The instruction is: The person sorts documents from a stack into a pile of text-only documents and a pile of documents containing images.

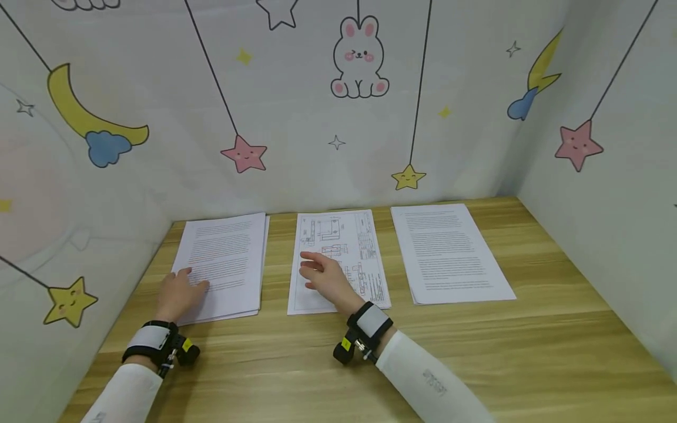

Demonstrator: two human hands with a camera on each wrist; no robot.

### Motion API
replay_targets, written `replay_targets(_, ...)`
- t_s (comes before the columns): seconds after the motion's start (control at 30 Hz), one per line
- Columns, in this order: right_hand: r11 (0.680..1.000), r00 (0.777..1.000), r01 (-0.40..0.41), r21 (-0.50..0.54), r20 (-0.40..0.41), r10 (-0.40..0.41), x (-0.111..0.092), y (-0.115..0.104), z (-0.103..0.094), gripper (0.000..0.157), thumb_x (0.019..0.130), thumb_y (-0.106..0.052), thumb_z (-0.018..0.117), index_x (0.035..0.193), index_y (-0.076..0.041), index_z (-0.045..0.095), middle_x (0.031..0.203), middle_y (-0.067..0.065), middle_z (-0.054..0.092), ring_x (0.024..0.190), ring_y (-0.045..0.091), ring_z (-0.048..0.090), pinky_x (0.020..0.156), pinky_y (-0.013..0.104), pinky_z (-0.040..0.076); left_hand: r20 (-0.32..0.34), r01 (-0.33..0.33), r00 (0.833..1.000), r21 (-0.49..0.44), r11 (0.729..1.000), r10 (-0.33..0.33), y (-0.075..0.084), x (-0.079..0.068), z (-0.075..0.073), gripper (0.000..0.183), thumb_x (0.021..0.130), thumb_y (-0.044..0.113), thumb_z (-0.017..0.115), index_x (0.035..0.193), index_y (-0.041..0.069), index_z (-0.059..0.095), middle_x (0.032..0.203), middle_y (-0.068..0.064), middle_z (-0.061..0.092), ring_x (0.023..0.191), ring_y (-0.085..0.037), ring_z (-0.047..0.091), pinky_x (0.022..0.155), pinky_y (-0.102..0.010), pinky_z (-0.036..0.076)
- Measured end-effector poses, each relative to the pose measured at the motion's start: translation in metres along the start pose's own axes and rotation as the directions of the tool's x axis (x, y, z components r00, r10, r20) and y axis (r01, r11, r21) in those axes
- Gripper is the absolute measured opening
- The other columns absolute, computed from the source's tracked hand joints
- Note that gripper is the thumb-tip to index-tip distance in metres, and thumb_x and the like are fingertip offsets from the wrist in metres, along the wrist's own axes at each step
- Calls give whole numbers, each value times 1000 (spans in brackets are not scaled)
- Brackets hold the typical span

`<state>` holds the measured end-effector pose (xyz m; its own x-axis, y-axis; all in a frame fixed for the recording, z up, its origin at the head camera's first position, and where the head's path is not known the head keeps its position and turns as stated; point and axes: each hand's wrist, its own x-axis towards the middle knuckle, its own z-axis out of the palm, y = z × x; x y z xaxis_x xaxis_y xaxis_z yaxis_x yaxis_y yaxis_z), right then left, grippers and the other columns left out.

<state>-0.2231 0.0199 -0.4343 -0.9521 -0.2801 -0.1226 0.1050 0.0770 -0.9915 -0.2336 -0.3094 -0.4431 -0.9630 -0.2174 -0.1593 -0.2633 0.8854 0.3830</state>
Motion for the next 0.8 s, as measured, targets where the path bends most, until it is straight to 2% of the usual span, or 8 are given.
replay_targets(0.2,998,998,-44,39,36,42,3,7,19,49,98,-23,59,145,-14,50,145,17,53,124,27,60,97,38,55,39,12,999,22,1000,-13,-4,0,2,83,96,38,54,146,-21,22,145,-50,21,133,-63,25,109,-70,28)
replay_targets(0.4,992,994,-80,93,80,73,4,11,25,50,98,-25,58,146,-11,49,148,18,51,130,27,56,104,41,51,47,36,998,18,999,-36,-4,-5,2,94,94,49,57,147,-19,20,142,-51,20,131,-62,23,107,-70,28)
replay_targets(0.67,971,981,-167,170,131,145,6,17,30,49,99,-24,57,147,-13,48,146,16,51,134,26,53,111,41,46,100,22,995,18,1000,-23,-4,-8,2,99,95,55,53,150,-18,12,147,-51,6,139,-64,4,108,-77,13)
replay_targets(0.8,954,974,-199,225,151,167,8,19,33,51,99,-22,58,148,-12,47,146,16,51,134,26,52,111,41,45,120,7,993,13,1000,-9,-2,-8,4,100,95,55,53,149,-18,12,146,-52,6,139,-65,4,110,-78,10)
